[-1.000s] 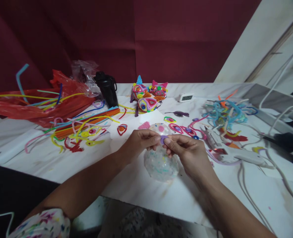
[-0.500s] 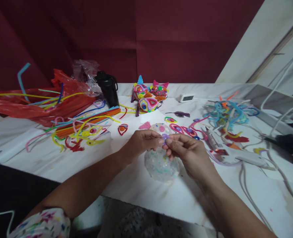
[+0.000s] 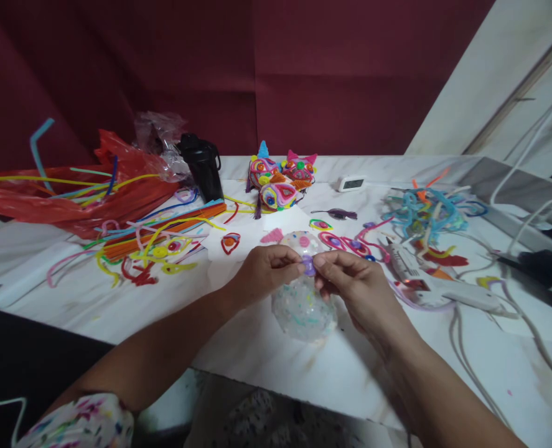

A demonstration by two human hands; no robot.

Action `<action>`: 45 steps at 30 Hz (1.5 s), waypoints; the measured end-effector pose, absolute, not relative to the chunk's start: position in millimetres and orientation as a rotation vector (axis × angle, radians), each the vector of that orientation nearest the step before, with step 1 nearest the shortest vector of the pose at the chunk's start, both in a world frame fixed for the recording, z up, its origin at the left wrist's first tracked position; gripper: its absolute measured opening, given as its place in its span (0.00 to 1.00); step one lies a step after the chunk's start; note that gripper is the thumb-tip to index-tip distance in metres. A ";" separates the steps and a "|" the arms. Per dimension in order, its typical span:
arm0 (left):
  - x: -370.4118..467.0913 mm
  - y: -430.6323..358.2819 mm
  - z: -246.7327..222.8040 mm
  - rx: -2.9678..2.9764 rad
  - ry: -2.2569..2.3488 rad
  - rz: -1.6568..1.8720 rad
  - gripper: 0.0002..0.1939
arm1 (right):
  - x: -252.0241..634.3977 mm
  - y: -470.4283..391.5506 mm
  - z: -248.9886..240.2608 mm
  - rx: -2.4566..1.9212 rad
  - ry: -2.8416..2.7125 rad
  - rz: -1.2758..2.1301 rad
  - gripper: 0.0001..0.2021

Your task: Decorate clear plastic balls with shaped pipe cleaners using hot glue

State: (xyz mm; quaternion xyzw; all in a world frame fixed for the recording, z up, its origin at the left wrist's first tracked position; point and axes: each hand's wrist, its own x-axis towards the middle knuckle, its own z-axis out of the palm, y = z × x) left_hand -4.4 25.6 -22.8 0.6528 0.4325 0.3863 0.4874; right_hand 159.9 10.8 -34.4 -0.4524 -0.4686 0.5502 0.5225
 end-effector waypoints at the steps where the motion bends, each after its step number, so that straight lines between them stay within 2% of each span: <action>1: -4.9 25.6 -23.6 1.627 1.062 0.945 0.05 | 160.1 10.8 -34.5 -1.084 -1.119 1.319 0.15; 8: -7.2 26.9 -25.8 1.909 1.105 0.973 0.06 | 162.5 9.7 -32.7 -1.100 -1.110 1.394 0.13; 29: -5.1 23.9 -26.0 1.496 0.927 0.864 0.07 | 164.8 10.1 -27.4 -1.132 -1.147 1.440 0.08; 37: -5.0 23.4 -22.5 1.381 0.901 0.839 0.11 | 164.4 8.3 -24.7 -1.123 -1.148 1.512 0.08; 45: -5.6 24.6 -25.3 1.474 0.926 0.846 0.11 | 164.3 8.1 -24.3 -1.106 -1.145 1.565 0.10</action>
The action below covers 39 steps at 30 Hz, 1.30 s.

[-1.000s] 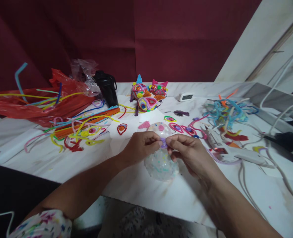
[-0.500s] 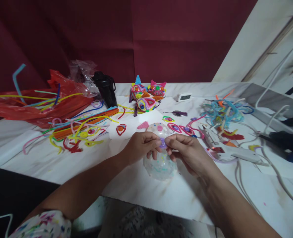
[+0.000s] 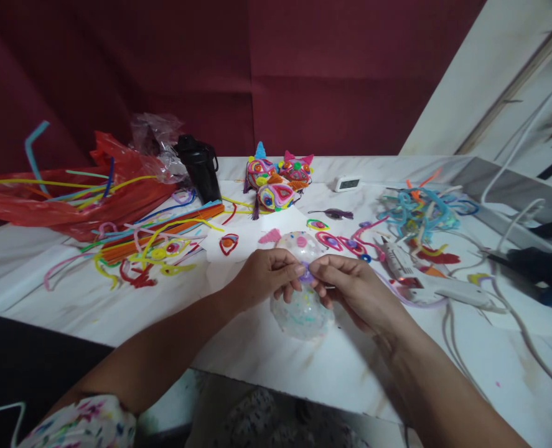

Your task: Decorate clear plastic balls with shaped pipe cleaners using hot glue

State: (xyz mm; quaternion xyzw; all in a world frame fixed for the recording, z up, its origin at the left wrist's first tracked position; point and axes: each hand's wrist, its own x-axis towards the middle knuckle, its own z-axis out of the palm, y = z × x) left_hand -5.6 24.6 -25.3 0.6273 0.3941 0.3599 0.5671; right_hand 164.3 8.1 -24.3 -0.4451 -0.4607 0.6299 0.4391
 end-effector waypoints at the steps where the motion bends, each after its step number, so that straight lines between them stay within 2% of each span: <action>1: -5.9 24.7 -26.0 1.502 0.929 0.848 0.10 | 164.4 8.2 -24.7 -1.113 -1.141 1.573 0.10; 11: -3.9 22.9 -24.7 1.468 0.898 0.819 0.12 | 168.9 8.4 -20.8 -1.149 -1.164 1.663 0.11; 20: -3.1 22.8 -33.0 1.414 0.889 0.857 0.06 | 170.0 11.8 -20.8 -1.157 -1.152 1.741 0.12; 27: -1.8 21.3 -26.3 1.445 0.908 0.910 0.13 | 170.8 11.2 -26.0 -1.158 -1.259 1.606 0.11; 31: -2.8 21.0 -24.9 1.465 0.913 0.911 0.09 | 170.0 11.1 -27.4 -1.138 -1.352 1.523 0.11; 39: -2.3 25.7 -26.5 1.390 0.940 0.873 0.10 | 167.0 11.7 -25.9 -1.107 -1.329 1.503 0.12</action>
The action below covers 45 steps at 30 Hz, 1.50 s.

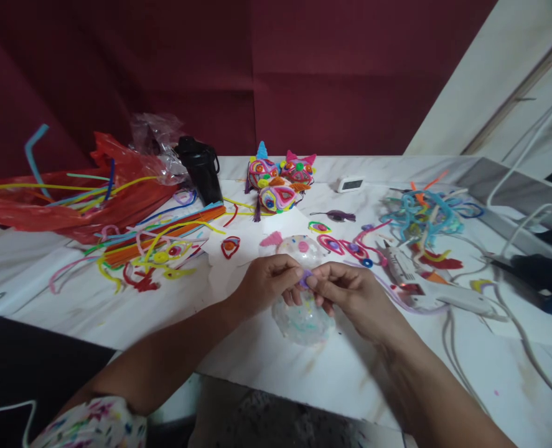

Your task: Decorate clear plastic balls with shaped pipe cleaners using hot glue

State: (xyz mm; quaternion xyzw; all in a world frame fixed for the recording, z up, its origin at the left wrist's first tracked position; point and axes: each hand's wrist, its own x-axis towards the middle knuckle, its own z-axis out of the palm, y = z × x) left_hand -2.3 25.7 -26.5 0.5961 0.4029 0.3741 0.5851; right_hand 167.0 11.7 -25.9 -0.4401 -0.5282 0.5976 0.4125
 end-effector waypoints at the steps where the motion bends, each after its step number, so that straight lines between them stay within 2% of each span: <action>1: -1.8 26.2 -25.8 1.374 0.950 0.874 0.09 | 166.5 11.7 -26.4 -1.103 -1.308 1.500 0.12; 10: -6.3 29.7 -22.8 1.145 0.909 0.811 0.07 | 164.0 9.3 -24.3 -1.137 -1.234 1.450 0.14; 18: -12.8 36.7 -26.3 0.953 0.818 0.642 0.12 | 161.9 7.2 -20.3 -1.191 -1.217 1.418 0.13; 23: -16.2 37.3 -25.2 0.998 0.803 0.582 0.08 | 160.6 4.1 -24.5 -1.200 -1.209 1.376 0.12; 26: -14.9 36.6 -22.0 1.094 0.853 0.608 0.06 | 160.0 1.6 -28.5 -1.211 -1.235 1.321 0.11; 30: -11.0 35.6 -22.0 1.209 0.904 0.665 0.07 | 160.0 1.3 -35.4 -1.225 -1.236 1.290 0.09; 45: -1.6 22.0 -35.9 1.337 1.008 0.897 0.11 | 159.9 1.9 -40.8 -1.309 -1.300 1.147 0.13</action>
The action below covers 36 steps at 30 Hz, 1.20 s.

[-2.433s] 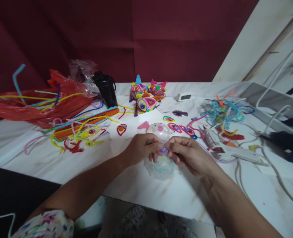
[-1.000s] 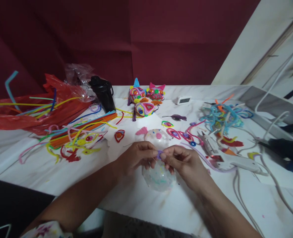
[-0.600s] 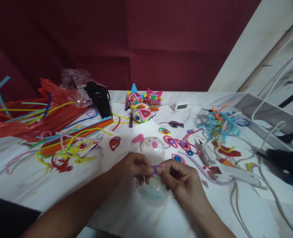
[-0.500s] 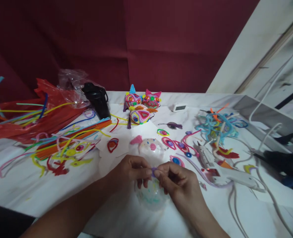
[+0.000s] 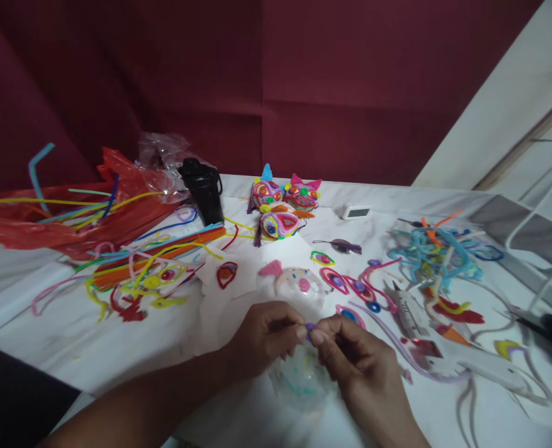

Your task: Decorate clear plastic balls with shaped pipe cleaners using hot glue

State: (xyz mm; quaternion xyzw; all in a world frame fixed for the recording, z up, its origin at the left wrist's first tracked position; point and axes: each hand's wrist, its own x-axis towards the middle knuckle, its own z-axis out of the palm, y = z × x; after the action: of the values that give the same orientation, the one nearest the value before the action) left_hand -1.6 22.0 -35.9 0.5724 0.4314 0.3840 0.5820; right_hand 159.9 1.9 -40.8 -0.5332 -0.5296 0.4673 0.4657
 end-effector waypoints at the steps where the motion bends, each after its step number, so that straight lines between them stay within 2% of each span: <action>1: -1.8 21.7 -36.1 1.372 1.007 0.908 0.11 | 160.5 1.5 -40.9 -1.318 -1.306 1.133 0.12; 6: -5.5 22.3 -36.6 1.640 1.052 0.965 0.10 | 162.4 0.7 -38.3 -1.314 -1.380 1.094 0.12; 12: -8.9 22.2 -32.4 1.941 1.136 0.904 0.13 | 161.0 1.4 -39.8 -1.278 -1.385 1.041 0.12; 20: -5.2 21.5 -37.4 1.877 1.084 0.979 0.12 | 161.8 5.7 -43.1 -1.207 -1.260 1.215 0.12; 28: -6.4 19.5 -34.4 2.018 1.118 0.963 0.11 | 164.0 5.1 -40.4 -1.208 -1.393 1.117 0.11; 36: -5.2 24.3 -34.4 1.861 1.084 1.012 0.11 | 162.6 3.8 -40.8 -1.202 -1.459 1.042 0.11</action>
State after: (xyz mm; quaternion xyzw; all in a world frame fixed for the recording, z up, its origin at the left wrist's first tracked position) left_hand -5.2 24.3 -34.4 0.7258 0.4230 0.3950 0.3718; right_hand 162.6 3.8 -40.8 -0.4910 -0.5959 0.4254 0.4720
